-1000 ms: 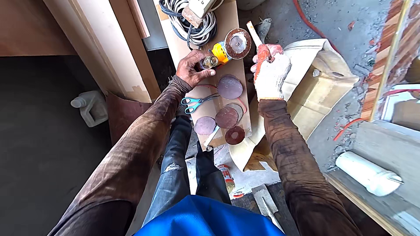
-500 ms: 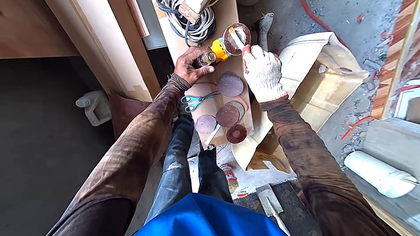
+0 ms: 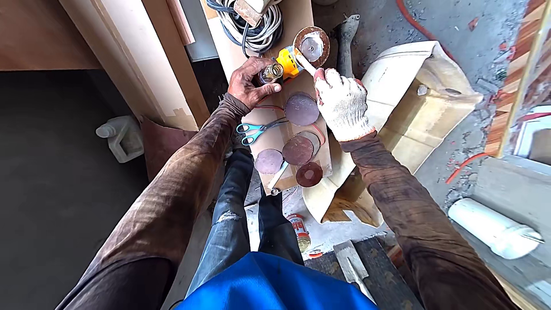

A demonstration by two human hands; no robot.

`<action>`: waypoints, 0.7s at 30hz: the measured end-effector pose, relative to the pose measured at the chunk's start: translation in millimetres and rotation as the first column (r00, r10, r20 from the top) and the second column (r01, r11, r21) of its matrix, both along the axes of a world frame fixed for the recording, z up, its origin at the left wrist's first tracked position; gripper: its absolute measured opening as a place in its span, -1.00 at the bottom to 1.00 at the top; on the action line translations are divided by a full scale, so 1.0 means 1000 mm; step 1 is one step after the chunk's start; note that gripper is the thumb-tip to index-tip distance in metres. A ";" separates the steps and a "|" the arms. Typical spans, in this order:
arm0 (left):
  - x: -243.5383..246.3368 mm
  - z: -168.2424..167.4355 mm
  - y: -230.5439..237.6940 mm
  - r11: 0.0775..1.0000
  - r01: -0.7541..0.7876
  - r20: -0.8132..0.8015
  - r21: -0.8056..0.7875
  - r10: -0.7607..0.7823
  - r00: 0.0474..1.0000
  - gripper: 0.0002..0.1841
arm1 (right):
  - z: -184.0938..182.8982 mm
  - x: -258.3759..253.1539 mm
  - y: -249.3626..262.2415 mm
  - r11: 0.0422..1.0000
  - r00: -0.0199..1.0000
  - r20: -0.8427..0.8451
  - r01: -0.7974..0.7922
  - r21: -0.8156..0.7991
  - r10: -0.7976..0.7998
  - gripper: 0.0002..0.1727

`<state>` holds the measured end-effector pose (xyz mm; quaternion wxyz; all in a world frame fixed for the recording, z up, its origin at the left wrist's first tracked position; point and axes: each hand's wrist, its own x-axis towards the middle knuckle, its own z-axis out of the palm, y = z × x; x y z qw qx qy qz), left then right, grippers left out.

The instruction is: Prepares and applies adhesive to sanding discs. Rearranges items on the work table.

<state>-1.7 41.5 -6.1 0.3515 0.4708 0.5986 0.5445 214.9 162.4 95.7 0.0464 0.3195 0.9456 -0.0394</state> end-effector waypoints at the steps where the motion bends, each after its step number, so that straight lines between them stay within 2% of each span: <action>1: -0.001 0.000 0.000 1.000 -0.002 -0.003 -0.001 0.002 1.000 -0.43 | 0.001 -0.004 0.005 1.000 1.000 0.007 0.011 0.006 -0.011 -0.69; 5: -0.001 -0.002 0.000 1.000 0.001 0.019 0.004 -0.001 1.000 -0.43 | 0.010 -0.028 0.030 1.000 0.997 0.078 -0.005 -0.031 0.008 -0.66; 10: -0.001 -0.004 0.000 1.000 -0.005 0.026 0.006 0.005 1.000 -0.43 | 0.016 -0.010 0.036 0.969 0.969 0.044 -0.244 -0.030 0.245 -0.66; 15: -0.001 -0.003 0.000 1.000 -0.006 0.020 0.012 0.005 1.000 -0.43 | 0.018 -0.015 0.048 0.984 0.981 0.079 -0.179 -0.015 0.180 -0.65; 19: -0.002 -0.003 0.000 1.000 -0.006 0.034 0.015 0.005 0.999 -0.45 | 0.016 -0.030 0.051 0.952 0.951 0.052 -0.302 -0.047 0.304 -0.69; 21: -0.002 -0.004 0.000 1.000 -0.004 0.041 0.022 0.003 0.999 -0.44 | 0.016 -0.024 0.051 0.956 0.955 0.050 -0.291 -0.032 0.292 -0.70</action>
